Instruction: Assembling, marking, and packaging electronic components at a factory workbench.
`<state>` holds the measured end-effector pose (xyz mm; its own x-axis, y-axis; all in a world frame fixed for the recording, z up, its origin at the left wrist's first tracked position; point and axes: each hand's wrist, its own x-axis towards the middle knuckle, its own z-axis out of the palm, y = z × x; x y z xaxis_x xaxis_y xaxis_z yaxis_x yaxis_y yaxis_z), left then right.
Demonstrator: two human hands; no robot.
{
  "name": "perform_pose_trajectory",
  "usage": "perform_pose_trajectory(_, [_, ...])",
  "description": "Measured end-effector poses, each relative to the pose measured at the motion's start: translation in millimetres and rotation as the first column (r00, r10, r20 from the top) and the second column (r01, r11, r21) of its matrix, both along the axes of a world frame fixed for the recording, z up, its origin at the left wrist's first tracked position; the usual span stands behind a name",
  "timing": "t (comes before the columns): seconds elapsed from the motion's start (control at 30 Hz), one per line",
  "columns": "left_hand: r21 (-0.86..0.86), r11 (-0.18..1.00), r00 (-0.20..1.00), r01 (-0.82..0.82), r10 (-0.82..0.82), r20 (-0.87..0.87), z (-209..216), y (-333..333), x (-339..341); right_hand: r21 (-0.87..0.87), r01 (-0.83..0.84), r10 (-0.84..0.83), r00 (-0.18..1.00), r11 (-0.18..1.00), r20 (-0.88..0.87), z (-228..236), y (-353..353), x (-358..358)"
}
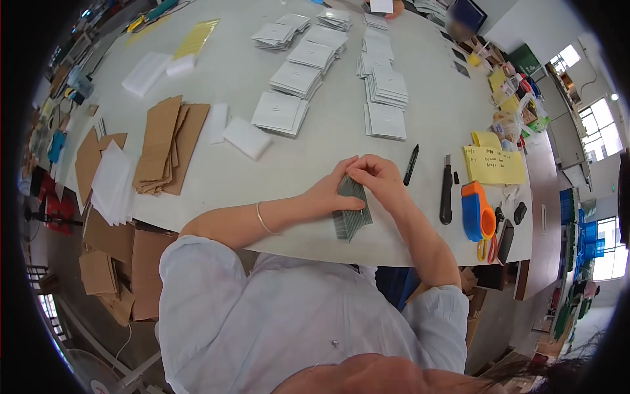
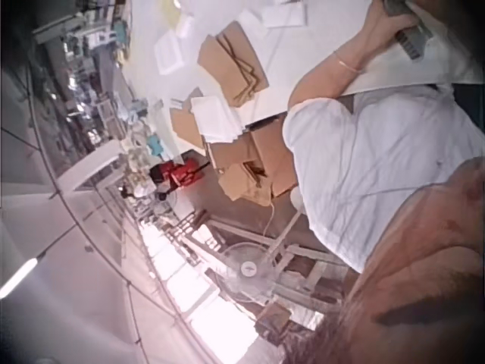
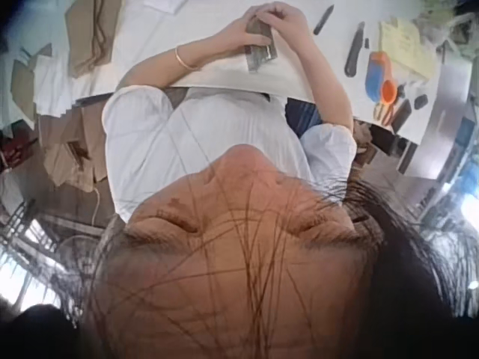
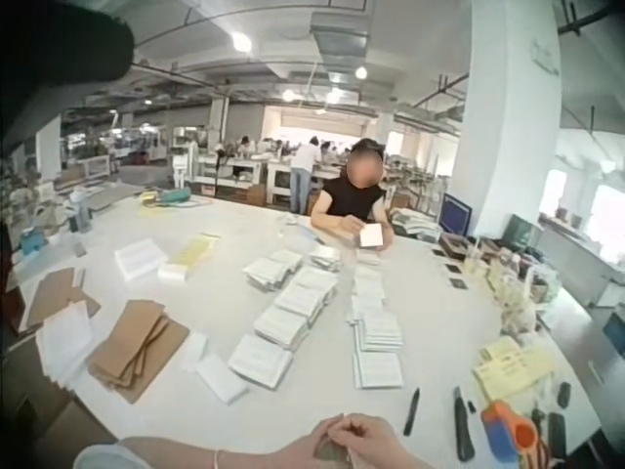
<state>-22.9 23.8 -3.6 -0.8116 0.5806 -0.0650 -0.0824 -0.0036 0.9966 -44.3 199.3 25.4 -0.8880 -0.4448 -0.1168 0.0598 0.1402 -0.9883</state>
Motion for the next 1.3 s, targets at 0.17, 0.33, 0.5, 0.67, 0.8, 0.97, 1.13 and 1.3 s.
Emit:
perform_pose_trajectory(0.17, [0.001,1.0,1.0,0.021,-0.021,0.019,0,-1,-3,0.007,0.052,-0.053,0.997,0.999,0.064,2,2,-5])
perform_pose_trajectory(0.33, [0.063,0.996,0.998,-0.06,0.06,0.009,-9,-8,2,-0.096,0.018,-0.007,0.994,0.995,0.112,6,1,-6])
perform_pose_trajectory(0.5, [0.002,1.0,1.0,-0.01,0.01,-0.017,2,6,4,0.151,0.026,-0.01,0.994,0.988,-0.107,7,19,4])
perform_pose_trajectory(0.67, [0.036,0.998,0.998,0.043,-0.044,0.038,4,3,11,0.081,0.025,-0.026,1.0,0.996,0.004,10,8,-1])
perform_pose_trajectory(0.8, [0.091,0.995,0.998,0.036,-0.041,0.049,0,2,8,0.159,0.054,-0.045,0.997,0.986,-0.06,11,3,-4])
perform_pose_trajectory(0.97, [0.137,0.988,0.997,0.066,-0.072,0.038,0,1,4,0.191,0.08,-0.066,0.995,0.978,-0.079,14,0,-5])
perform_pose_trajectory(1.13, [0.1,0.994,0.993,0.031,-0.043,0.112,6,0,7,0.11,-0.033,0.043,0.995,0.993,-0.093,19,4,-1])
perform_pose_trajectory(1.3, [0.075,0.996,0.999,0.043,-0.045,0.015,0,1,5,0.139,0.061,-0.052,0.996,0.988,-0.073,6,3,-6])
